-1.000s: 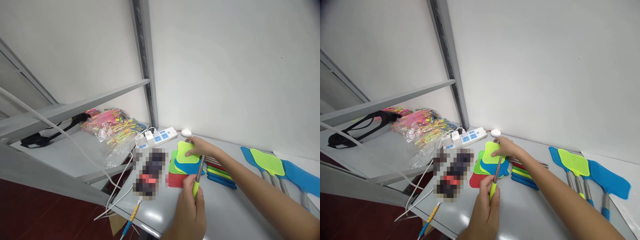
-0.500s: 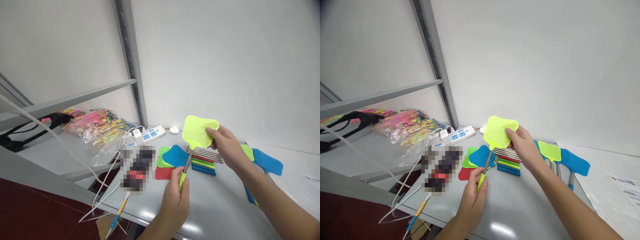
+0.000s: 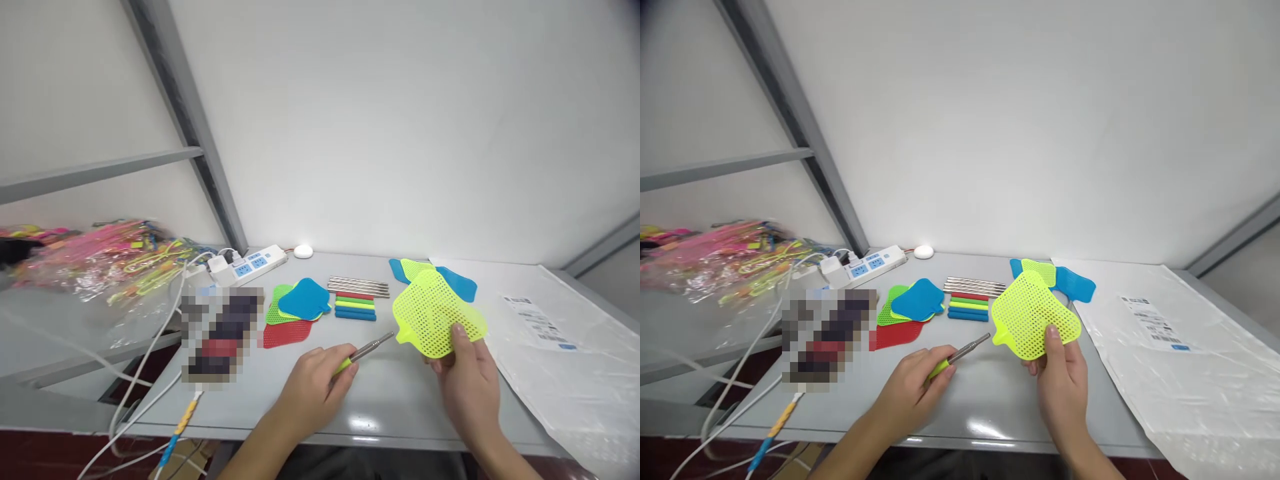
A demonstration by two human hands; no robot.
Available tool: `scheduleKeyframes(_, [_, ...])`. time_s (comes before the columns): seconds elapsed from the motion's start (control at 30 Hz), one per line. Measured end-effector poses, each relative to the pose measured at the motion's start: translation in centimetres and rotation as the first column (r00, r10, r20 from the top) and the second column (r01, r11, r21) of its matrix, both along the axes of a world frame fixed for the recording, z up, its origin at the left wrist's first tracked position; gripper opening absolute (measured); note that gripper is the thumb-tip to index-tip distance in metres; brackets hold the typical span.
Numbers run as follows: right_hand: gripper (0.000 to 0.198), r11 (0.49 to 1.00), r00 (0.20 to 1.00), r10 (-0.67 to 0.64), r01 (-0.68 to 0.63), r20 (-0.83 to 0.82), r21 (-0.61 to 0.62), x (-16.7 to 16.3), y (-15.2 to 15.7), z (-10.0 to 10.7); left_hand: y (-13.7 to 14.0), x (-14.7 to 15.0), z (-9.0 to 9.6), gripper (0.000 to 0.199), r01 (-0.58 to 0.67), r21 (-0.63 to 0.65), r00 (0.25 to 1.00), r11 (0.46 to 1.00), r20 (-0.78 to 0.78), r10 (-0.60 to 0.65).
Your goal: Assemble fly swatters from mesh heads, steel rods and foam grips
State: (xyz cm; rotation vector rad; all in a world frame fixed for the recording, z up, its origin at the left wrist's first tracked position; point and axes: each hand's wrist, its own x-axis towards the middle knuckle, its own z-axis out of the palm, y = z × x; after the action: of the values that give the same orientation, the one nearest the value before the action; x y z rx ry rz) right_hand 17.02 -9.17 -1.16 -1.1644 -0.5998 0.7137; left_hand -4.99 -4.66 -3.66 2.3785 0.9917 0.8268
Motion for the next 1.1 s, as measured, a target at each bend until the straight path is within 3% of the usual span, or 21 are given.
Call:
scheduleKeyframes(0.17, [0.03, 0.997, 0.983, 0.026, -0.039, -0.179, -0.065, 0.0, -0.9, -2.4, 0.4, 0.3, 0.0, 0.021, 0.085, 0.074, 0.994, 0.994, -0.072, -0.079])
scheduleKeyframes(0.37, [0.033, 0.999, 0.979, 0.028, -0.036, -0.202, -0.037, 0.1, -0.8, -2.9, 0.6, 0.3, -0.3, 0.024, 0.123, 0.104, 0.986, 0.987, -0.123, -0.11])
scheduleKeyframes(0.67, [0.036, 0.996, 0.993, 0.08, -0.083, -0.081, -0.027, 0.3, -1.2, -3.7, 0.6, 0.4, -0.5, 0.025, 0.097, 0.128, 0.988, 0.987, -0.131, -0.08])
scheduleKeyframes(0.9, [0.036, 0.999, 0.998, 0.024, -0.022, -0.053, 0.027, 0.2, -1.3, -4.1, 0.5, 0.4, -0.2, 0.022, 0.059, 0.083, 0.991, 0.995, -0.128, -0.048])
scheduleKeyframes(1.1, [0.04, 0.999, 0.999, 0.047, -0.047, -0.004, 0.022, 0.4, -1.1, -4.7, 0.4, 0.3, -0.2, 0.022, 0.07, 0.091, 0.992, 0.993, -0.11, -0.06])
